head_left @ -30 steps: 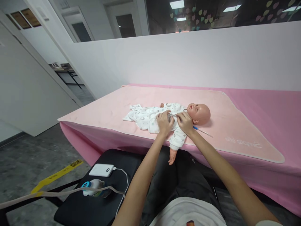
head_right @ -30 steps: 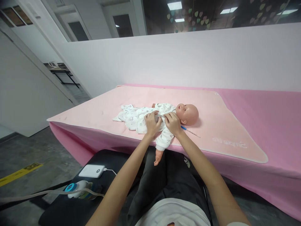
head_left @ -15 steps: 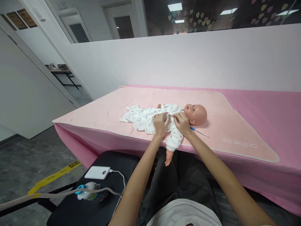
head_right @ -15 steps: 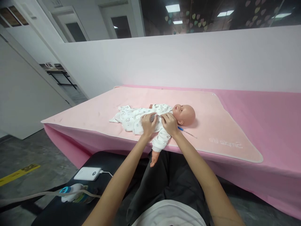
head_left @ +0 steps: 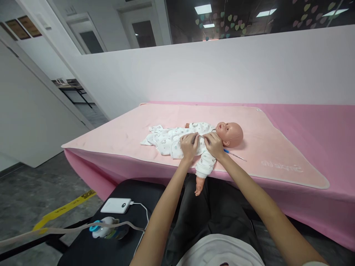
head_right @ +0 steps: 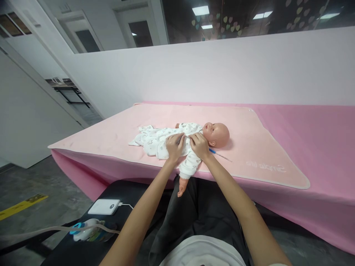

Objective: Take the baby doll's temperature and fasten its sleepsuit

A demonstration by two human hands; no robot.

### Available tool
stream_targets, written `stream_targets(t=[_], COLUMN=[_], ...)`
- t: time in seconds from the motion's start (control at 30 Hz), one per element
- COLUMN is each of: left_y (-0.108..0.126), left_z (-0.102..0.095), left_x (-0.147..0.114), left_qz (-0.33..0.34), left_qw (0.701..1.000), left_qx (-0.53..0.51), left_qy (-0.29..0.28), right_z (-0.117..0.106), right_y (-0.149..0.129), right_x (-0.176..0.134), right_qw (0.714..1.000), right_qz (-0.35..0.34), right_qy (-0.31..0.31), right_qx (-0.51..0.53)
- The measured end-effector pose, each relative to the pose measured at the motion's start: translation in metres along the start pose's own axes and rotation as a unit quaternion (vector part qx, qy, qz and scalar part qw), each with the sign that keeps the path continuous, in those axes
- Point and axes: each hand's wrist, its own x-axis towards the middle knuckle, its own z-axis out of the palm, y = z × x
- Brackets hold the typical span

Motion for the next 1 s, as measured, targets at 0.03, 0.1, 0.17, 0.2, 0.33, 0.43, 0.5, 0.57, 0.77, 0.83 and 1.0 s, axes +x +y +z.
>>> stream_targets(t=[0.03,0.1,0.17,0.2,0.33,0.43,0.5,0.57,0.77,0.83,1.0], left_y=[0.000,-0.001,-0.002,-0.002,-0.003,-0.003,-0.003,-0.001,0.007,0.008,0.007], left_z=[0.000,0.001,0.001,0.001,0.000,0.000,0.000,0.000,-0.004,-0.004,-0.004], left_x=[0.000,0.000,0.000,0.000,0.000,0.000,0.000,0.000,0.001,0.001,-0.001], left_qz=[0.001,0.001,0.000,0.001,0.010,0.014,0.008,-0.002,-0.019,-0.021,-0.024], left_qw=[1.000,1.000,1.000,1.000,1.000,1.000,0.999,0.999,0.999,1.000,1.000], left_qx=[-0.001,-0.002,-0.002,-0.004,-0.013,-0.020,-0.025,-0.025,-0.013,-0.012,0.015], left_qy=[0.000,-0.004,-0.010,-0.014,-0.020,-0.017,-0.018,-0.021,-0.022,-0.015,-0.001], right_z=[0.000,0.000,0.000,0.000,0.000,-0.001,-0.001,-0.001,0.000,0.000,-0.001], right_y=[0.000,0.000,0.001,0.001,0.001,0.001,0.001,0.001,0.002,0.002,0.002], right_x=[0.000,0.000,-0.001,-0.001,0.000,0.000,0.001,0.000,0.000,0.000,0.000], right_qw=[1.000,1.000,1.000,1.000,1.000,1.000,1.000,1.000,1.000,1.000,1.000], right_qz=[0.001,0.006,0.012,0.014,0.007,-0.004,-0.003,0.005,0.008,0.007,-0.004], right_qy=[0.000,-0.006,-0.012,-0.013,-0.006,-0.002,-0.005,-0.010,-0.008,-0.002,0.016], right_qx=[0.000,0.000,0.002,0.003,-0.004,-0.011,-0.012,-0.012,-0.003,0.000,0.004])
